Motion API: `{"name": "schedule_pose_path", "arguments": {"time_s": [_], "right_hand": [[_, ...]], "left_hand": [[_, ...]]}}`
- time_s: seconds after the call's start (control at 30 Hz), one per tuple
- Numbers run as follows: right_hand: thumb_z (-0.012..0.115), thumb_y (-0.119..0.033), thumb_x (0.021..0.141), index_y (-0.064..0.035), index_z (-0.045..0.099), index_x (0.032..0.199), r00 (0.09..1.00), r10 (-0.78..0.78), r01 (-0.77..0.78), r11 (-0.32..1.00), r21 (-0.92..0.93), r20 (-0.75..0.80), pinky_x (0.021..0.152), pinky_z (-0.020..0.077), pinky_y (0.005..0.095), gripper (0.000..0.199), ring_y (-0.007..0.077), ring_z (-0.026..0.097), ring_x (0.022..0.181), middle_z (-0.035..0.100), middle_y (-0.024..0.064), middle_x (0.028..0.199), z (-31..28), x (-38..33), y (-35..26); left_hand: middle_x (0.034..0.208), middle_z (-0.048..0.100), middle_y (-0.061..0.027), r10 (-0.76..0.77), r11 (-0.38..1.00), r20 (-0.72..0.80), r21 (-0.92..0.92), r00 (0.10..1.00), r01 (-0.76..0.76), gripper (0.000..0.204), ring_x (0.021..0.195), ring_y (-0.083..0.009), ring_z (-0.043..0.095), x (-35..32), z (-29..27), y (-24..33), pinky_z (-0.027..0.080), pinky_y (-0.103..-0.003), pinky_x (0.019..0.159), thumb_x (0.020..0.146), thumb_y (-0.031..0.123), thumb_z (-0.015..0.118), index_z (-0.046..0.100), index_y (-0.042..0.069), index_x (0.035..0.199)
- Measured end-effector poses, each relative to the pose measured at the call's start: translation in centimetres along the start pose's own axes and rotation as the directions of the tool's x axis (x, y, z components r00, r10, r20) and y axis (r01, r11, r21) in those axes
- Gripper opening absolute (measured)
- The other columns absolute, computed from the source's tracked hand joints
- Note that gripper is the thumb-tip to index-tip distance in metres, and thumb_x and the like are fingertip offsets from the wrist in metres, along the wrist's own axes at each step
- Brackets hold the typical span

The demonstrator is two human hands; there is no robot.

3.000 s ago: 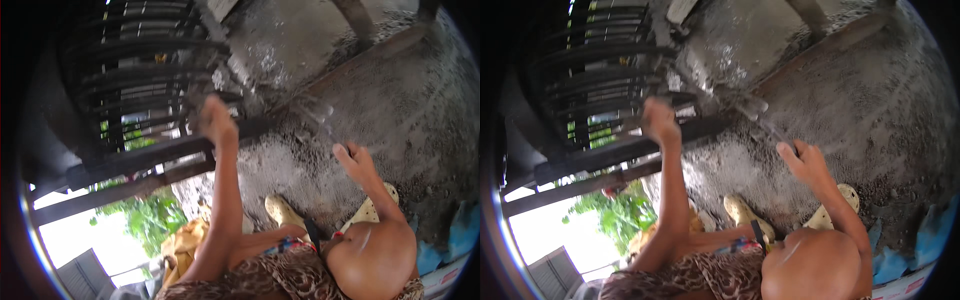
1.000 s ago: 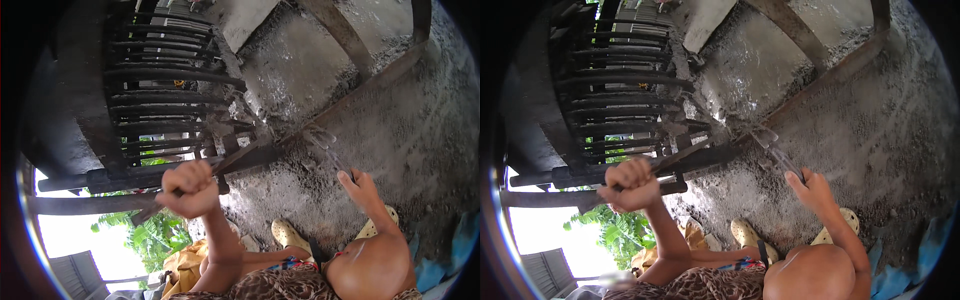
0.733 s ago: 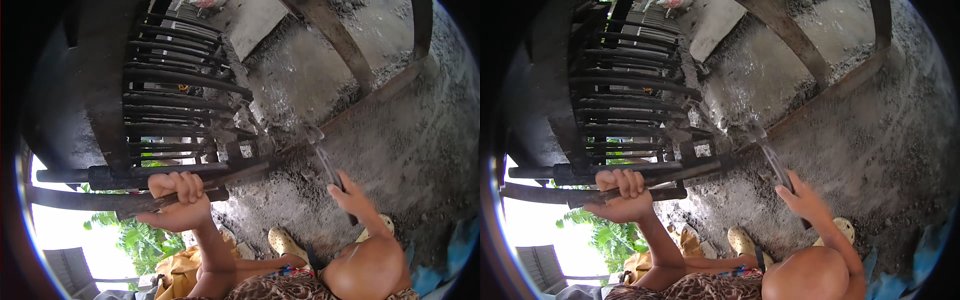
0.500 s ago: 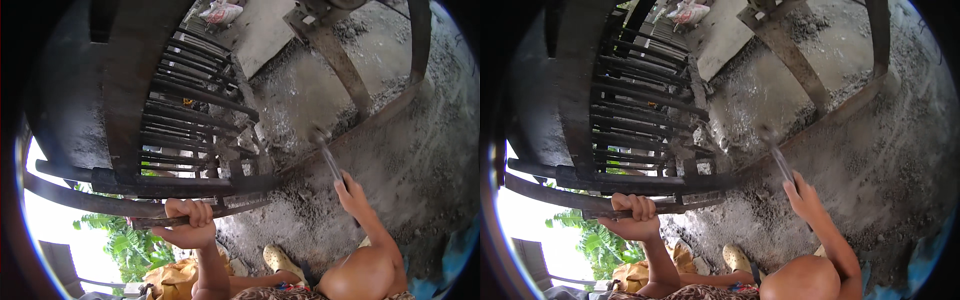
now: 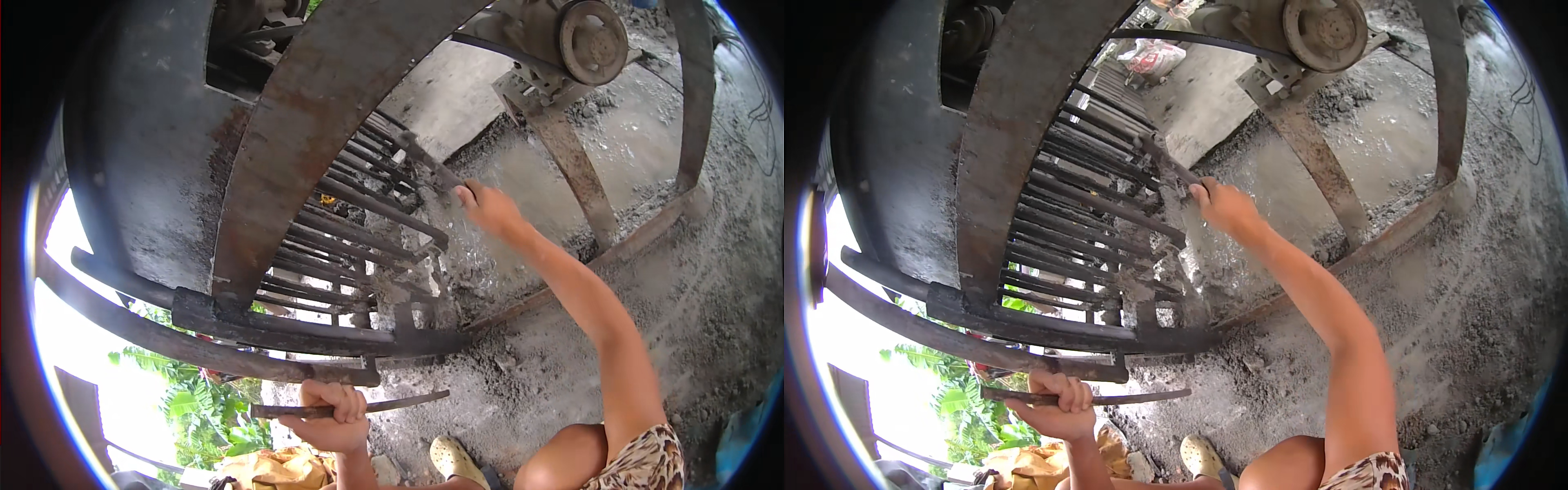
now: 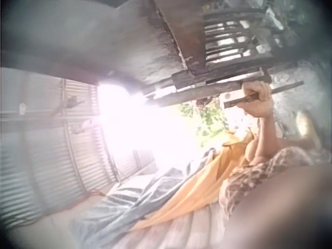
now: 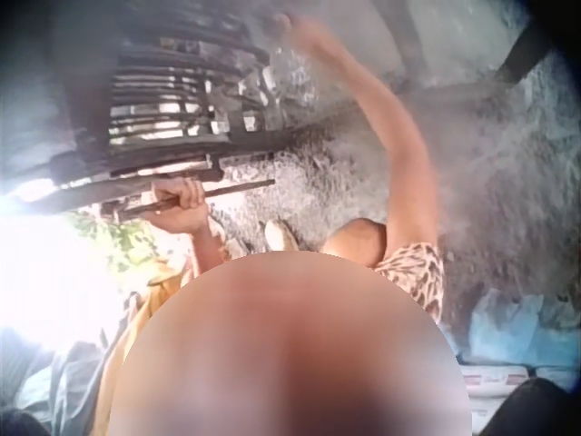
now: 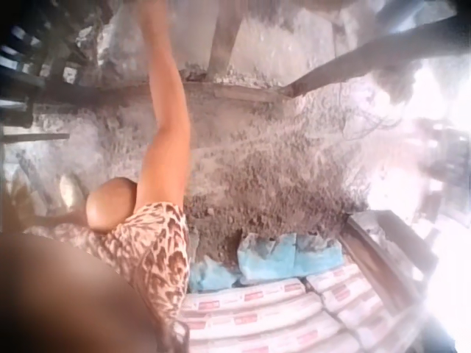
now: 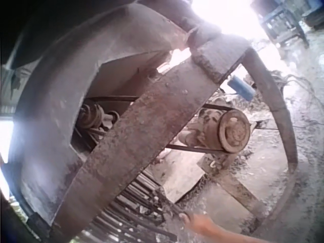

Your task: The person uses a hammer and a metal rod to clear hardened concrete from the underside of a hollow block making machine.

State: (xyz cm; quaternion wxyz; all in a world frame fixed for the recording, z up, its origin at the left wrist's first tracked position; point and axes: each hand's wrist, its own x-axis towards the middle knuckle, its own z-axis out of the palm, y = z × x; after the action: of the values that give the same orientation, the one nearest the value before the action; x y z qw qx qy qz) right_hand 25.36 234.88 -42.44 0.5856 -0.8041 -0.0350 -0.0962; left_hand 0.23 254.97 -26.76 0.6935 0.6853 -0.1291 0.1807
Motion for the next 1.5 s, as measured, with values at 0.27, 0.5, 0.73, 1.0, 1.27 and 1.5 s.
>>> {"name": "schedule_pose_path", "arguments": {"time_s": [0.27,0.5,0.73,1.0,1.27,1.5], "right_hand": [[0.036,-0.045,0.089,-0.0093,0.054,0.105,0.998,-0.027,0.025,0.999,0.042,0.049,0.068,0.0454,0.0449,0.043,0.0346,0.060,0.075,0.062,0.0182,0.077,-0.9,1.2,-0.3],[0.035,-0.042,0.091,-0.0093,0.054,0.099,0.997,-0.082,0.082,0.996,-0.041,0.011,0.067,0.0479,0.0460,0.039,0.0366,0.060,0.073,0.061,0.0182,0.075,0.1,1.7,-0.8],[0.039,-0.039,0.091,-0.0059,0.055,0.099,0.984,-0.055,0.039,0.995,-0.095,-0.169,0.062,0.0457,0.0469,0.038,0.0364,0.060,0.067,0.060,0.0182,0.072,-0.2,0.1,2.1],[0.042,-0.041,0.089,-0.0079,0.054,0.103,0.997,-0.067,0.069,0.995,0.067,-0.034,0.059,0.0453,0.0440,0.038,0.0369,0.059,0.065,0.060,0.0171,0.066,1.4,-3.5,2.0],[0.046,-0.036,0.089,-0.0064,0.053,0.106,0.997,0.028,-0.006,0.963,0.268,-0.075,0.050,0.0435,0.0407,0.035,0.0337,0.058,0.053,0.057,0.0148,0.058,1.1,-8.4,2.0],[0.046,-0.035,0.089,-0.0032,0.054,0.104,0.939,-0.168,0.265,0.910,0.319,-0.301,0.046,0.0421,0.0410,0.036,0.0340,0.057,0.050,0.056,0.0163,0.058,0.4,-9.5,1.6]], "left_hand": [[0.043,0.027,0.0000,-0.098,0.994,-0.008,0.038,0.995,0.099,0.063,0.033,-0.0101,0.023,-1.0,0.2,-1.3,0.018,-0.024,0.033,0.082,0.069,0.027,0.037,0.008,0.069],[0.042,0.027,0.0021,-0.110,0.994,-0.130,0.012,0.985,0.113,0.070,0.035,-0.0082,0.026,-0.8,1.5,-0.8,0.019,-0.023,0.034,0.078,0.074,0.025,0.039,0.006,0.067],[0.041,0.026,0.0010,0.023,0.999,0.005,-0.031,1.000,-0.023,0.065,0.032,-0.0096,0.022,-1.4,1.0,-0.9,0.019,-0.024,0.032,0.082,0.069,0.026,0.038,0.007,0.066],[0.041,0.028,0.0006,-0.052,0.999,0.038,0.005,0.998,0.051,0.065,0.033,-0.0097,0.024,-1.0,0.9,-2.5,0.020,-0.024,0.033,0.081,0.070,0.029,0.039,0.007,0.068],[0.042,0.028,0.0004,-0.094,0.988,0.013,0.124,0.995,0.092,0.064,0.033,-0.0090,0.023,-1.4,-0.6,-3.0,0.019,-0.024,0.033,0.082,0.069,0.029,0.038,0.007,0.069],[0.043,0.029,0.0006,-0.066,0.997,0.039,0.040,0.997,0.064,0.064,0.033,-0.0092,0.023,-1.8,0.1,-3.0,0.019,-0.023,0.034,0.081,0.070,0.029,0.038,0.007,0.069]]}}
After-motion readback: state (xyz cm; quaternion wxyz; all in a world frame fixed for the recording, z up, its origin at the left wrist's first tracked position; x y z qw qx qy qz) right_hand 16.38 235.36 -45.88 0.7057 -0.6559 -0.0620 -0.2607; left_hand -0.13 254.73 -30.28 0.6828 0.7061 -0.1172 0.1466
